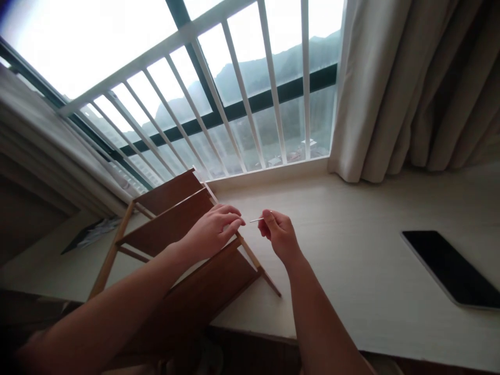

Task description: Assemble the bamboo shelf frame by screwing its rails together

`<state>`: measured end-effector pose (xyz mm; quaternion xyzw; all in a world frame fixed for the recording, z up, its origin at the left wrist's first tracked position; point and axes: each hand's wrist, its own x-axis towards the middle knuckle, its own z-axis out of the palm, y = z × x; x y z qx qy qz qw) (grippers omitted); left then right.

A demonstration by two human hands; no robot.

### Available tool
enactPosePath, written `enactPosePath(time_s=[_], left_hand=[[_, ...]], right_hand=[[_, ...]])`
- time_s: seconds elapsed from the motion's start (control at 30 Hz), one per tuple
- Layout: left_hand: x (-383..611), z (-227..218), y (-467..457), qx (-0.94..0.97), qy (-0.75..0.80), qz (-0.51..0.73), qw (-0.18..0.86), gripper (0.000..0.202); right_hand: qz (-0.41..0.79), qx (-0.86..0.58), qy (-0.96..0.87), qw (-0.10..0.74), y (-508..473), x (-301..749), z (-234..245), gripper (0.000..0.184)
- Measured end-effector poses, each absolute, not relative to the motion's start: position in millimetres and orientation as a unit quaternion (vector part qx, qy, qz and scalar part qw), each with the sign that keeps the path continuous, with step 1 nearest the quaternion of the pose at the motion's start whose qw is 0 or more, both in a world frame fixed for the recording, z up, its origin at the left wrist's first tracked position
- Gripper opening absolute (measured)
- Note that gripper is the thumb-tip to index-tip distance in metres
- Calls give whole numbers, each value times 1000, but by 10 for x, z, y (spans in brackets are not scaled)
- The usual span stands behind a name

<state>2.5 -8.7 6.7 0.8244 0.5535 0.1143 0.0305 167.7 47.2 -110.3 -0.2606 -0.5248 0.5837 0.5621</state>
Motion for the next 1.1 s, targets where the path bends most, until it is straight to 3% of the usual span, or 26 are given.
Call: enactPosePath(time_s=[0.3,0.5,0.73,0.9,1.0,1.1], left_hand=[[-97,718,-481,820,561,106,-22,37],[-407,931,-1343,764,623,166,-7,32],[-1171,294,-2434,510,760,401,42,29],[-1551,-319,-2674,275,778,559,75,56],[-1530,-450,-2694,238,749,584,202,63],[-1392,-468,-2710,267,666,630,297,48]], right_hand=[[573,-286,-478,601,526,1712,-1217,39],[608,-297,-491,549,527,1728,-1354,37],[645,-365,-474,474,441,1799,-1665,34],[697,-309,-431,483,243,1760,-1769,30],[701,-311,-391,509,93,1709,-1803,28],[677,-352,-385,519,-64,1669,-1835,24]])
